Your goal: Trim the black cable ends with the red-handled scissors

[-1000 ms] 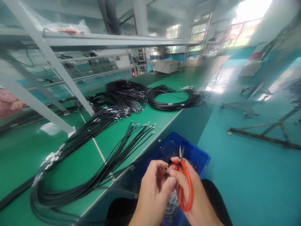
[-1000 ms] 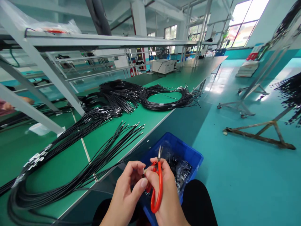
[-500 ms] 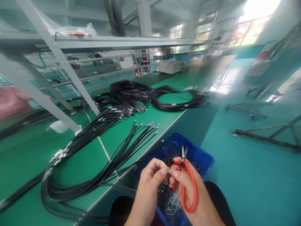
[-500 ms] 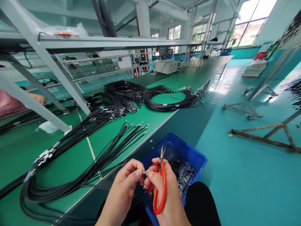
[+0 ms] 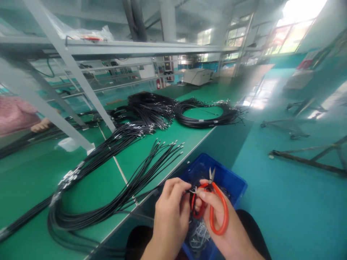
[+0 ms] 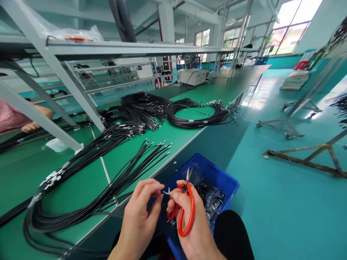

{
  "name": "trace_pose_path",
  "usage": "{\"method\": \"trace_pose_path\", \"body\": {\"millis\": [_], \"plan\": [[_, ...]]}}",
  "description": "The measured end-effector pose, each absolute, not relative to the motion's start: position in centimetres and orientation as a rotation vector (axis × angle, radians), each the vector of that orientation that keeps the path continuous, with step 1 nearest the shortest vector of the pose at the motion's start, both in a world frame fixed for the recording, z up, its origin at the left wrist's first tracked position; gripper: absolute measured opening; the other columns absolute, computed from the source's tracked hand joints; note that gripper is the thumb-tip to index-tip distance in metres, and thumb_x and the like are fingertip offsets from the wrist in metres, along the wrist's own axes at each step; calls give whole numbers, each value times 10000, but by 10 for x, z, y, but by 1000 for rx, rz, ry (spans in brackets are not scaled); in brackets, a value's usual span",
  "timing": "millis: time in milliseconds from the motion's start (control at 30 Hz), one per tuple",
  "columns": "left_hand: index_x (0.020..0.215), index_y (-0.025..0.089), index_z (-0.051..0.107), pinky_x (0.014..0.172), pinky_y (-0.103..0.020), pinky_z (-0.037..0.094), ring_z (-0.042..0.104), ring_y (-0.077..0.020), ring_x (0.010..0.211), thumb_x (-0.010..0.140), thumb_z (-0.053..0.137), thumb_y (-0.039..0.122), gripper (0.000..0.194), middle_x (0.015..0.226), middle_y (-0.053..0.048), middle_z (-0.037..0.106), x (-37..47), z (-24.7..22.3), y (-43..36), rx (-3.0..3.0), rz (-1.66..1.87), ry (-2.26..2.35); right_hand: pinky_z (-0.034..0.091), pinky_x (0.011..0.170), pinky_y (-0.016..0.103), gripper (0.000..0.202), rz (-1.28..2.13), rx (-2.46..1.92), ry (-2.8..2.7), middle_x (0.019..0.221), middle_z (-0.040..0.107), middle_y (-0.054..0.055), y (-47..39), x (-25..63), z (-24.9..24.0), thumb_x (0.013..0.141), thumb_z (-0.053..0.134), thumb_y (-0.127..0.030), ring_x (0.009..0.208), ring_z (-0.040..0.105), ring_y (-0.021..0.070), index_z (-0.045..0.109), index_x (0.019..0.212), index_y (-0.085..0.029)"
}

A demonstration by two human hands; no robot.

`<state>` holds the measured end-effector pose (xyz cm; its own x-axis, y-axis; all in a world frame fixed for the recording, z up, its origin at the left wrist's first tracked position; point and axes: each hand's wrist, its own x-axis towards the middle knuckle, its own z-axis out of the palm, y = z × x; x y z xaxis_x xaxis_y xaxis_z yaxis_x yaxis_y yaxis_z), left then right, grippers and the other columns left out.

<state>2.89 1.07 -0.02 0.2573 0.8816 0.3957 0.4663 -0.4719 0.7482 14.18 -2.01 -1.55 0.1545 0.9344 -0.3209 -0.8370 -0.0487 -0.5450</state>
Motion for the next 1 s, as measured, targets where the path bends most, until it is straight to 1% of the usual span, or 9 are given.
{"method": "trace_pose_path", "body": {"millis": [100, 167, 333, 433, 500, 700, 767, 900, 1000], "plan": [[812, 231, 659, 697, -265, 446, 578, -165, 784, 845, 466, 146, 213, 969, -68, 584, 29, -1, 9, 2331, 1088, 1311, 428, 537, 216, 201, 1453, -722, -166, 665, 589, -23, -20, 141, -16, 771, 637, -150, 587, 538, 114, 556, 945, -212], [776, 229, 660, 707, -279, 444, 584, -180, 803, 845, 468, 163, 214, 974, -70, 596, 28, -3, 10, 2333, 1098, 1365, 423, 533, 214, 207, 1450, -718, -173, 669, 604, -17, -20, 141, -15, 771, 630, -138, 576, 535, 111, 550, 948, -211], [859, 206, 610, 630, -248, 464, 599, -167, 698, 816, 513, 186, 108, 796, -27, 634, 26, -3, 9, 1804, 921, 1151, 411, 531, 210, 175, 1417, -740, -195, 594, 592, -24, -18, 140, -12, 791, 585, -133, 544, 511, 105, 536, 944, -204], [782, 179, 593, 587, -217, 455, 580, -141, 622, 800, 544, 193, 54, 690, 0, 630, 32, -3, 6, 1500, 876, 1018, 399, 522, 205, 172, 1407, -741, -220, 537, 556, -39, -18, 139, -14, 802, 567, -145, 532, 487, 107, 524, 957, -206], [727, 165, 586, 566, -203, 430, 550, -127, 597, 799, 554, 197, 85, 650, 7, 609, 35, -5, 5, 1430, 911, 1031, 393, 510, 205, 176, 1395, -760, -257, 529, 539, -48, -17, 140, -15, 795, 576, -165, 513, 475, 104, 522, 959, -200], [741, 151, 585, 526, -197, 371, 441, -108, 583, 810, 565, 261, 131, 657, 10, 536, 33, -12, 7, 1398, 861, 1018, 411, 519, 181, 366, 1159, -1054, -443, 767, 633, -19, -10, 148, -12, 687, 726, -209, 560, 511, 80, 531, 996, -209], [733, 150, 579, 521, -195, 362, 423, -107, 583, 807, 571, 272, 143, 647, 16, 508, 33, -14, 8, 1391, 855, 1000, 406, 521, 165, 365, 1132, -1074, -489, 734, 625, -32, -9, 148, -8, 674, 737, -199, 589, 527, 83, 535, 977, -216], [712, 151, 560, 515, -191, 359, 414, -96, 563, 810, 573, 286, 168, 652, 18, 501, 32, -13, 7, 1342, 855, 936, 344, 439, 141, 329, 1191, -969, -462, 638, 563, -78, -10, 144, -7, 706, 708, -190, 467, 446, 44, 513, 968, -232], [724, 149, 550, 510, -190, 359, 420, -90, 548, 809, 574, 291, 167, 662, 10, 526, 30, -10, 7, 1286, 847, 920, 361, 444, 133, 309, 1200, -946, -474, 628, 555, -86, -12, 145, -13, 729, 687, -193, 465, 447, 42, 501, 971, -244]]}}
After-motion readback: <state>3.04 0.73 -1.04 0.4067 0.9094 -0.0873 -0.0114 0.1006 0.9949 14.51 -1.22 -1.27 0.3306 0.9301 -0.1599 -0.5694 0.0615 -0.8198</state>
